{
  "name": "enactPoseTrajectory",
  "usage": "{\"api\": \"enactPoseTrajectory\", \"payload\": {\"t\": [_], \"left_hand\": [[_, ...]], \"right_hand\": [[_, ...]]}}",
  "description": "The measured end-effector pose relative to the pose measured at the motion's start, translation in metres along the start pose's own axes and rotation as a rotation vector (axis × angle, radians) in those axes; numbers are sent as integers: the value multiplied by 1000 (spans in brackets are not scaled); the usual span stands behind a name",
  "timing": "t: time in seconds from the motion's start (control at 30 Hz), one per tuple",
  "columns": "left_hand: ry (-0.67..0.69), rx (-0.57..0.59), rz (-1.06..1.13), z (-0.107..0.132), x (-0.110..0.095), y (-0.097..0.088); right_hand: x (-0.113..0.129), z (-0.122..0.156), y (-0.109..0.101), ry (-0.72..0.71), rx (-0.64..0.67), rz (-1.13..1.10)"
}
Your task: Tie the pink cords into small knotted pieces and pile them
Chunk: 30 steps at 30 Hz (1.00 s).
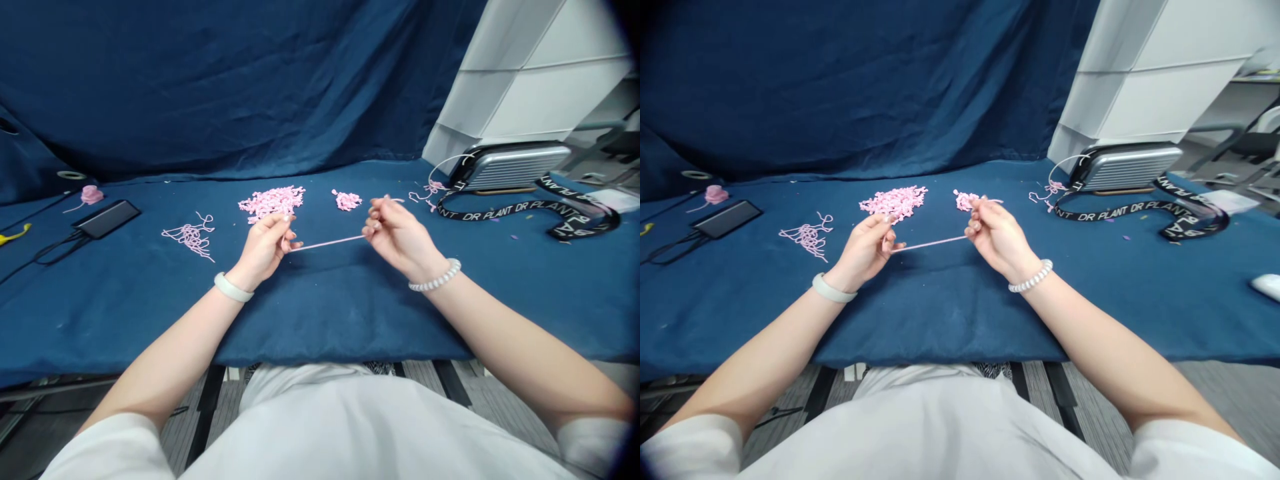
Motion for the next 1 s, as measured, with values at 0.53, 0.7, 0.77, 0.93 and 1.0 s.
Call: {"api": "enactPoseTrajectory", "payload": {"t": [0.53, 0.7, 0.77, 0.93, 1.0], "left_hand": [[-234, 168, 94, 26, 48, 36], [-239, 168, 121, 24, 49, 34], [-235, 161, 120, 24, 48, 33], [-255, 196, 127, 26, 52, 37], [-258, 218, 131, 28, 54, 39]], "right_hand": [[-43, 27, 35, 116, 255, 359], [-42, 27, 31, 130, 208, 316], [-45, 28, 32, 163, 182, 253], [-53, 33, 37, 231, 157, 127], [-54, 34, 38, 248, 154, 91]]}}
Point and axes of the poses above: each hand's wrist, its own z-axis away from the middle knuckle, its own y-axis out of the palm, x = y × z, the point moved 7 cm from there along -z, towards the middle knuckle, and after that the axes turned 3 degrees about x, right-handed, at the moved point
